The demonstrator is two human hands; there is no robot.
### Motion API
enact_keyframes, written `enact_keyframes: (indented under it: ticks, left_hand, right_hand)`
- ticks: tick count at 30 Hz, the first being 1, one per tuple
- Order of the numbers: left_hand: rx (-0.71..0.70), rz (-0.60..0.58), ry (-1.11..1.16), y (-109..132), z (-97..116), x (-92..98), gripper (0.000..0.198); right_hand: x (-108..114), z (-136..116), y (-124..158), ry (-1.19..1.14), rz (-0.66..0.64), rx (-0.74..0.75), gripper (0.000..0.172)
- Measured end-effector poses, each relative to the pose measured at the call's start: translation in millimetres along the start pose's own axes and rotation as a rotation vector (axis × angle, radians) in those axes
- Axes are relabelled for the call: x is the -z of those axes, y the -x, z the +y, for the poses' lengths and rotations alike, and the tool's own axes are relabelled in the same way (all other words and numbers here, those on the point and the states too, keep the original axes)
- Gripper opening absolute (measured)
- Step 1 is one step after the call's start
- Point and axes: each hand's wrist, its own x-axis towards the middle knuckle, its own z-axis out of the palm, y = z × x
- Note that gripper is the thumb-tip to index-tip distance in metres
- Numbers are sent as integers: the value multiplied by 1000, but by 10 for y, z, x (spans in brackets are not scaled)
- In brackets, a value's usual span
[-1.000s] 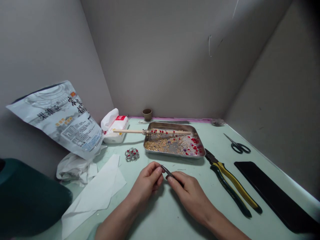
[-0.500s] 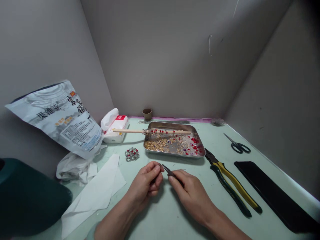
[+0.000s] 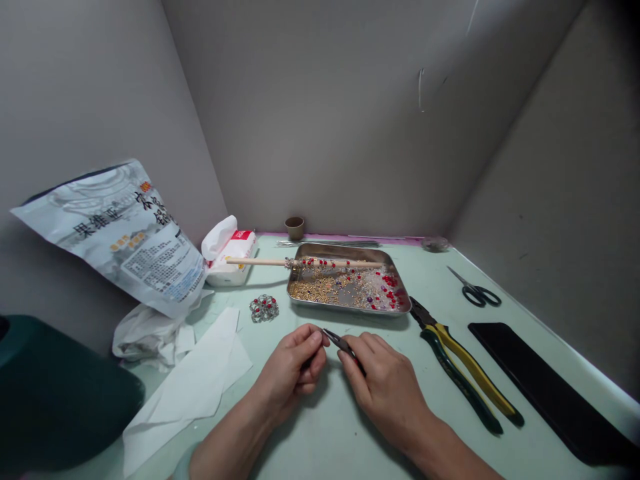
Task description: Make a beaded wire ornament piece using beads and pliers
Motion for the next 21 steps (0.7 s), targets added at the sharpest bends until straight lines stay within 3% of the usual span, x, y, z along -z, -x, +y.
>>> enact_keyframes:
  ticks: [3,11,21]
  left_hand:
    - [-8,12,-20,0,-3,-4,20]
    - [-24,45,-62,11,32,-13,21]
    - [-7,81,-106,13,36,-2,18]
  right_hand:
    - [12,-13,-9,-75,-32,-38,24]
    - [134,-82,-78,-651,-289,-248,35]
    - [169,-76,-93,-762,-387,-339,32]
